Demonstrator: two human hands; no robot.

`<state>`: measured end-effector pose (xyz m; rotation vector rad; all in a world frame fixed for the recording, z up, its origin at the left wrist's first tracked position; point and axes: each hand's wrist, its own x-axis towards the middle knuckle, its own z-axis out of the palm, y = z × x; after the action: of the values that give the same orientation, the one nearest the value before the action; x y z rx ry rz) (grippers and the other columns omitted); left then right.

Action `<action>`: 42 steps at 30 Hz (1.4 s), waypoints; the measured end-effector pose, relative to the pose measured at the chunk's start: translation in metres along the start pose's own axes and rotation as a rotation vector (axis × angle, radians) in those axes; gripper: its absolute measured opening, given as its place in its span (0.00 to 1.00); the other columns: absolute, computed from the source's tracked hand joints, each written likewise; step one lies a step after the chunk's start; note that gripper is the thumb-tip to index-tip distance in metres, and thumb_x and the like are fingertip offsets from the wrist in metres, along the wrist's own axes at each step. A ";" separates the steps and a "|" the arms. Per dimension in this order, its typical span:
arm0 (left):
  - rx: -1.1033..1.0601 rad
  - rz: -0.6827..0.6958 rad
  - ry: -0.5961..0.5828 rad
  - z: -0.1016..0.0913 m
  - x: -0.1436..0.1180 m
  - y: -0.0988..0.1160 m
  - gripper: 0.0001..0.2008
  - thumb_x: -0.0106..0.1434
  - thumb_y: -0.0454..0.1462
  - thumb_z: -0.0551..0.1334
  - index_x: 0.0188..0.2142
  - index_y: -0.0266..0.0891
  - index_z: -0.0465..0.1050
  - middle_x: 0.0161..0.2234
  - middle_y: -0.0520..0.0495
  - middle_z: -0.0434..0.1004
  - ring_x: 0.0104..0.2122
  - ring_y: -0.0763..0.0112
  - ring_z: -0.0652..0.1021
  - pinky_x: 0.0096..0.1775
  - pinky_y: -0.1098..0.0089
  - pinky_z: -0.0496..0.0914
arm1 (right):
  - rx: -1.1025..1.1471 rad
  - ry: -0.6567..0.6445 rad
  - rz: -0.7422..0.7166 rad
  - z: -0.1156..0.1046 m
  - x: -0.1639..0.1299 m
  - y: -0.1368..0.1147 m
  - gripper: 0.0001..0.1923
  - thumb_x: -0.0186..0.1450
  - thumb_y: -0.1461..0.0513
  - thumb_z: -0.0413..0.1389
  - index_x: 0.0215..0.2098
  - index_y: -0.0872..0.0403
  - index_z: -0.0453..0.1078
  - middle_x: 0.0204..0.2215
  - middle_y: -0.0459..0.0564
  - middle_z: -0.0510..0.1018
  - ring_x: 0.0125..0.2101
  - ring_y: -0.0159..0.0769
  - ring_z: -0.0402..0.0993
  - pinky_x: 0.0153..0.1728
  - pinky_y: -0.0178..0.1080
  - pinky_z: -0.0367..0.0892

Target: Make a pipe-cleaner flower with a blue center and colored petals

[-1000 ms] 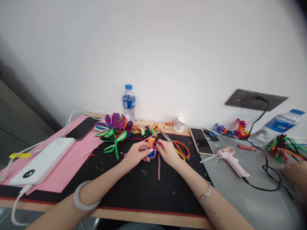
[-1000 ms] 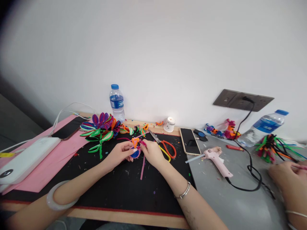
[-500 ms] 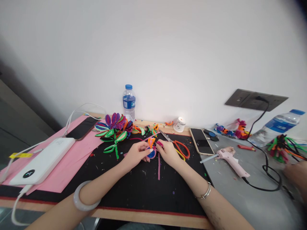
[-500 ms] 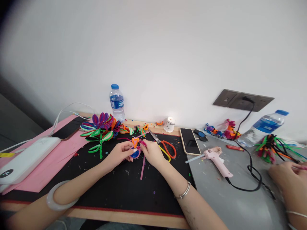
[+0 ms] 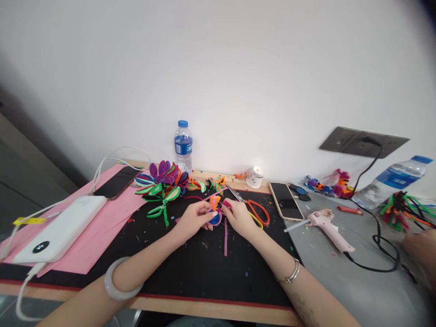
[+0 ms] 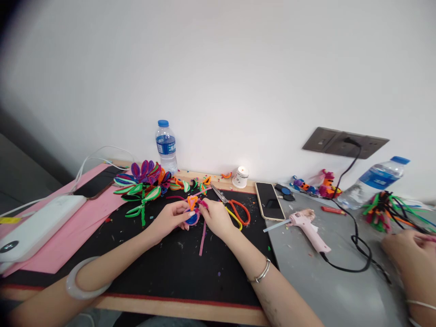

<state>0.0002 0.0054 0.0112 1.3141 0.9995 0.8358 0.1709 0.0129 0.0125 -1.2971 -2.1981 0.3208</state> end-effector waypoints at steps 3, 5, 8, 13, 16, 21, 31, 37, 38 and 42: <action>0.008 0.005 -0.004 0.000 0.000 -0.001 0.13 0.53 0.42 0.62 0.32 0.33 0.66 0.19 0.51 0.72 0.17 0.76 0.72 0.21 0.77 0.65 | -0.001 0.000 0.004 0.001 0.000 0.001 0.11 0.64 0.63 0.45 0.23 0.54 0.57 0.18 0.43 0.66 0.19 0.29 0.60 0.23 0.31 0.52; 0.008 0.009 -0.004 0.000 0.001 -0.001 0.13 0.53 0.42 0.62 0.32 0.33 0.66 0.19 0.51 0.73 0.17 0.76 0.72 0.21 0.76 0.65 | -0.001 0.000 0.004 0.001 -0.001 0.001 0.11 0.64 0.63 0.45 0.23 0.54 0.57 0.18 0.43 0.66 0.19 0.29 0.60 0.23 0.31 0.52; 0.003 0.004 -0.001 0.000 0.001 -0.001 0.13 0.53 0.42 0.62 0.31 0.33 0.66 0.19 0.51 0.72 0.17 0.76 0.72 0.20 0.77 0.65 | -0.002 -0.002 0.001 0.000 -0.001 0.001 0.11 0.64 0.63 0.45 0.23 0.54 0.57 0.18 0.43 0.66 0.19 0.29 0.61 0.23 0.31 0.51; -0.017 0.003 0.003 0.000 0.000 0.000 0.14 0.52 0.43 0.63 0.31 0.33 0.66 0.19 0.51 0.72 0.16 0.76 0.72 0.20 0.76 0.65 | 0.002 -0.004 0.003 0.000 -0.001 0.000 0.11 0.64 0.63 0.45 0.24 0.54 0.57 0.19 0.43 0.67 0.20 0.29 0.61 0.23 0.31 0.52; -0.019 0.009 -0.004 0.000 0.000 -0.001 0.14 0.52 0.43 0.62 0.31 0.34 0.66 0.19 0.51 0.72 0.17 0.76 0.72 0.20 0.76 0.65 | 0.000 -0.004 0.008 0.000 -0.001 0.000 0.11 0.64 0.63 0.45 0.23 0.54 0.58 0.18 0.44 0.66 0.20 0.30 0.61 0.23 0.31 0.52; -0.020 0.010 0.002 0.000 0.000 -0.001 0.14 0.51 0.43 0.63 0.30 0.34 0.67 0.19 0.51 0.72 0.16 0.76 0.72 0.20 0.75 0.65 | 0.004 0.000 0.004 0.000 0.000 0.000 0.11 0.64 0.63 0.45 0.23 0.54 0.59 0.18 0.44 0.67 0.19 0.29 0.61 0.23 0.31 0.52; -0.003 0.012 -0.005 0.000 0.000 0.001 0.14 0.52 0.43 0.62 0.31 0.33 0.66 0.19 0.52 0.72 0.17 0.76 0.72 0.21 0.76 0.65 | 0.010 0.005 0.003 0.000 0.000 0.000 0.11 0.64 0.63 0.45 0.23 0.54 0.58 0.19 0.44 0.67 0.19 0.29 0.60 0.23 0.30 0.52; -0.013 0.010 -0.009 0.000 0.000 0.001 0.13 0.52 0.42 0.62 0.31 0.34 0.66 0.19 0.51 0.72 0.17 0.76 0.72 0.21 0.76 0.65 | 0.014 0.003 0.002 0.000 -0.001 0.000 0.11 0.64 0.63 0.45 0.23 0.54 0.58 0.18 0.43 0.66 0.19 0.29 0.60 0.23 0.31 0.52; -0.013 0.011 -0.008 0.000 0.000 0.001 0.13 0.52 0.43 0.62 0.31 0.34 0.66 0.19 0.51 0.72 0.17 0.76 0.72 0.21 0.76 0.65 | 0.015 0.002 0.002 0.000 -0.001 0.000 0.11 0.64 0.63 0.45 0.24 0.54 0.58 0.18 0.43 0.66 0.19 0.29 0.60 0.23 0.31 0.52; -0.013 0.009 -0.002 0.000 0.000 0.001 0.14 0.52 0.43 0.63 0.31 0.34 0.66 0.19 0.52 0.72 0.17 0.76 0.72 0.21 0.75 0.65 | 0.016 0.002 0.007 0.000 0.000 -0.001 0.11 0.64 0.63 0.45 0.23 0.54 0.58 0.18 0.43 0.66 0.19 0.29 0.60 0.23 0.31 0.52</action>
<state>0.0005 0.0050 0.0120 1.3089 0.9856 0.8461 0.1707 0.0123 0.0129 -1.2958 -2.1854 0.3383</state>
